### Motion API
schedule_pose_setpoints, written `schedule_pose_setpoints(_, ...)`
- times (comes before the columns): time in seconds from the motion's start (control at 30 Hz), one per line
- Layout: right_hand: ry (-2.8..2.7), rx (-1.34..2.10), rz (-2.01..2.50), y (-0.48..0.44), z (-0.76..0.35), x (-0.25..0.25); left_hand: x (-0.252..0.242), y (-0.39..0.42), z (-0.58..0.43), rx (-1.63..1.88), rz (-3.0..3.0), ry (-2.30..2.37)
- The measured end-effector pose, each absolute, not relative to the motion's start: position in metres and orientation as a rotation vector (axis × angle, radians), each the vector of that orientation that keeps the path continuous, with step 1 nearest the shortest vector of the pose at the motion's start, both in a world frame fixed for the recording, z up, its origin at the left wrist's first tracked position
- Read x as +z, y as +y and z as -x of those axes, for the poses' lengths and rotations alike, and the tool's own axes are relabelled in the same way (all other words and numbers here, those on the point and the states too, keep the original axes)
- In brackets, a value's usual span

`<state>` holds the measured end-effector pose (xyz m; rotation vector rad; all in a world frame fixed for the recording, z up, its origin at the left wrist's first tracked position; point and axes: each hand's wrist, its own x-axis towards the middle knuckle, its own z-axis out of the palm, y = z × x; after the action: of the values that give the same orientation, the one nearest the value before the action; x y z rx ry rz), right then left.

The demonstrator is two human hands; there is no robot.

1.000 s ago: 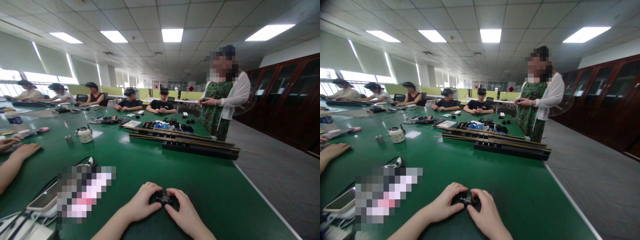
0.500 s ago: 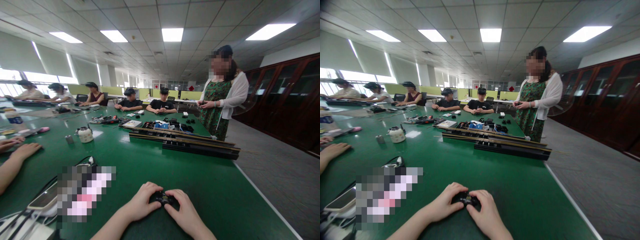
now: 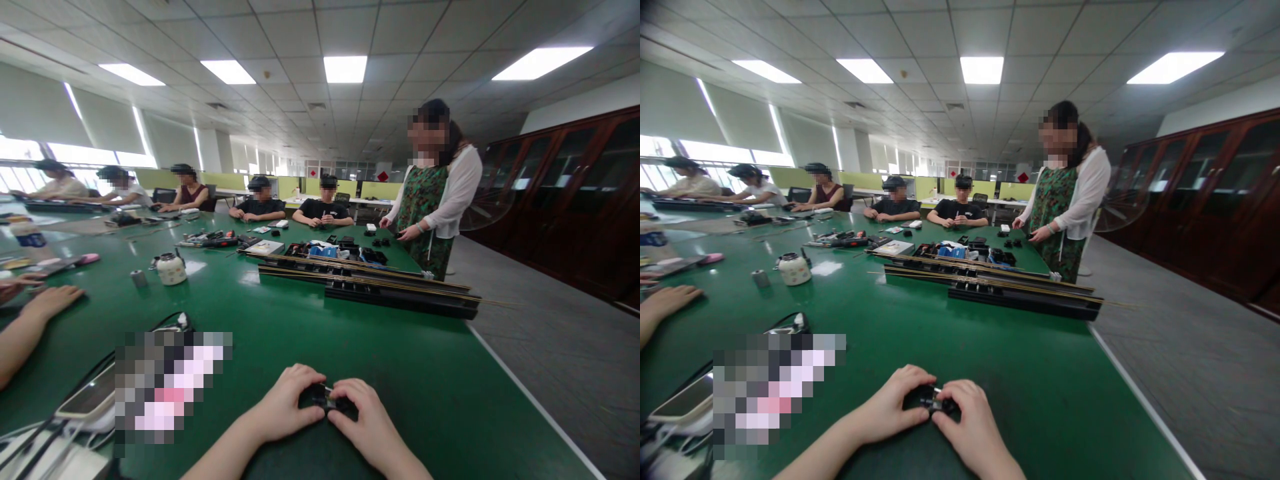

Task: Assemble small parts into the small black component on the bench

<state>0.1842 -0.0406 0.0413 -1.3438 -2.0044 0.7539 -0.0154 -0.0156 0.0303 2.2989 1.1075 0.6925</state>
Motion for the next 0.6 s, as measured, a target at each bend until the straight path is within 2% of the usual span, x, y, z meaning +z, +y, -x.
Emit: schedule_pose_setpoints(0.6, -1.756, 0.901, 1.357, -0.0355, -0.1887, 0.0365, 0.0286, -0.0152, 0.015, 0.666, -2.279, 1.133)
